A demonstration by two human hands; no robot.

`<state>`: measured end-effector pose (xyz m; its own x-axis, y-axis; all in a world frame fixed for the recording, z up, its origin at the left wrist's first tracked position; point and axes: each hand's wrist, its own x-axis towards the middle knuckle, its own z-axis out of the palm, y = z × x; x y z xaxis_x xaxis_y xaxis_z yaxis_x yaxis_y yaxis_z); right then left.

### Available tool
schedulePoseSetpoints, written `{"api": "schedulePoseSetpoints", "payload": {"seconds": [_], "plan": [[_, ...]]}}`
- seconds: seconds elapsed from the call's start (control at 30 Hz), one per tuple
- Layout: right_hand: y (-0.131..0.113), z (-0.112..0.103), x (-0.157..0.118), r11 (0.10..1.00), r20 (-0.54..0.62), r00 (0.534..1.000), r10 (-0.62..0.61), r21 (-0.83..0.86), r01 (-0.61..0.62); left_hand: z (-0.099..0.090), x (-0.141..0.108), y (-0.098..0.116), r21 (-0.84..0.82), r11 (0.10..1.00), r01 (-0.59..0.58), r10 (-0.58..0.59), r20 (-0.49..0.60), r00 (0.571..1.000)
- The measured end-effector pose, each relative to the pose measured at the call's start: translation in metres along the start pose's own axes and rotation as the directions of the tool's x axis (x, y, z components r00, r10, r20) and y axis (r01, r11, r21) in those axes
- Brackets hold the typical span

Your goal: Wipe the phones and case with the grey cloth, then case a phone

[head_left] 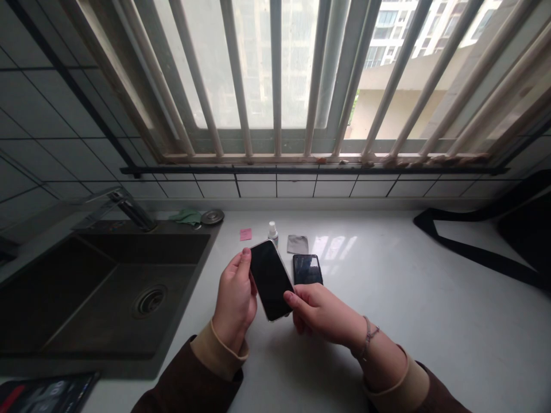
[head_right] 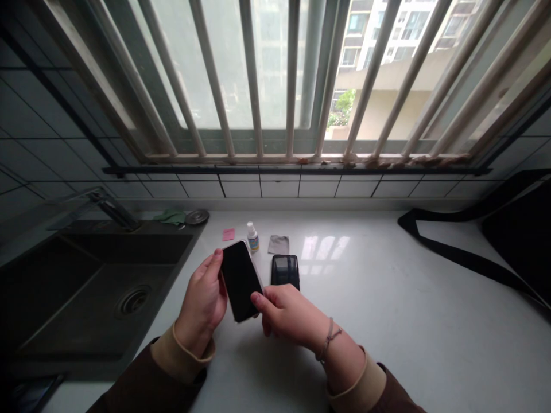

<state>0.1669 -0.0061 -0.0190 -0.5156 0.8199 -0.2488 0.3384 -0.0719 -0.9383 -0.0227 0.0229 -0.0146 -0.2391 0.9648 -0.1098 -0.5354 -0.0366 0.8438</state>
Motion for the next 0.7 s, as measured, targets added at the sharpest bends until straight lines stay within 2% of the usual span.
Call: {"api": "schedulePoseSetpoints", "payload": {"seconds": [0.1,0.27,0.47,0.7], "plan": [[-0.0002,-0.0018,-0.0012,0.998,0.056,0.998,0.028,0.055,-0.031,-0.0019,0.0019,-0.0001,-0.017,1.000,0.013,-0.013,-0.018,1.000],[-0.0012,-0.0038,-0.0023,0.999,0.031,0.999,0.018,-0.039,-0.016,-0.0015,0.0013,-0.0013,-0.036,0.999,0.037,-0.038,-0.030,0.999],[-0.0041,-0.0025,-0.0041,0.998,0.080,0.997,0.005,-0.069,0.001,0.0014,0.0006,-0.0018,-0.047,0.997,0.067,-0.068,-0.040,0.997],[-0.0058,-0.0011,-0.0022,0.988,0.016,1.000,-0.002,-0.155,0.005,0.0002,0.0014,-0.0044,-0.023,1.000,0.020,-0.022,-0.051,0.998]]}}
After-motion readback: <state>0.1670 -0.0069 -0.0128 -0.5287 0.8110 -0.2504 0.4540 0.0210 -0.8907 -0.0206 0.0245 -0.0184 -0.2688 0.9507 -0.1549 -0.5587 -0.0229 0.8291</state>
